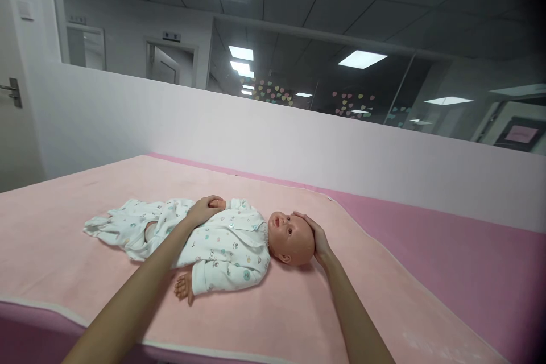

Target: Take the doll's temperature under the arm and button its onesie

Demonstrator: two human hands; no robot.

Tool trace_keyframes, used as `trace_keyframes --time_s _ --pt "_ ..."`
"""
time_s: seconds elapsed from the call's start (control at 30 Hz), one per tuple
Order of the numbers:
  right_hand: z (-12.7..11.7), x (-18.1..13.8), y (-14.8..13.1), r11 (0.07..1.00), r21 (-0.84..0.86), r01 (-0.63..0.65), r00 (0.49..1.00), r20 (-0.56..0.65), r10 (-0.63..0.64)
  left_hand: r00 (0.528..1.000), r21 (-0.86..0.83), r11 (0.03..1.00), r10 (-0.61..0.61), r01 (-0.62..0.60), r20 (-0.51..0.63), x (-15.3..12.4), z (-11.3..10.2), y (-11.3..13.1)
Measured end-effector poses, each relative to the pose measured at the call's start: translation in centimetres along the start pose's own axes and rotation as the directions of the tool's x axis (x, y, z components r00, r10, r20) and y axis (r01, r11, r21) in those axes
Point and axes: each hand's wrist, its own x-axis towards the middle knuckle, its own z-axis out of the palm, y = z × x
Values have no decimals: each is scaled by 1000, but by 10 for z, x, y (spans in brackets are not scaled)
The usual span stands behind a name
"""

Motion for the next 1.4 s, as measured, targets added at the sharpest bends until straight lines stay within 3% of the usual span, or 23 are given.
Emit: trace_keyframes --time_s 0.2,0.4,0.47,0.63,0.87,1.03,1.1,1.3,1.4 --pt "-11 11 6 995 4 99 971 -220 -95 1000 18 1000 -13 13 -9 -1 0 2" --pt "-12 11 6 992 36 123 956 -274 -108 1000 20 1000 -16 16 -18 0 0 2" --pt "-10 10 4 991 58 118 961 -259 -99 1000 28 999 -16 17 -20 0 0 2" --pt "-3 1 -1 998 9 -65 998 -14 65 999 50 998 -32 32 -13 -1 -1 4" --pt "0 -1 1 997 7 -77 997 32 77 998 85 995 -52 54 -21 -5 -2 10" --pt "-3 9 4 999 34 42 988 -150 -37 996 158 985 -63 71 -55 -6 -1 15" --pt "-5 9 5 997 43 60 984 -170 -52 997 174 984 -21 32 -68 -7 0 17" --pt "-3 0 3 993 -28 -115 992 49 116 987 327 942 114 -71 -113 -14 -1 27" --pt "-1 0 1 997 -71 -18 999 -32 16 974 408 900 206 -151 -95 -16 -1 31"
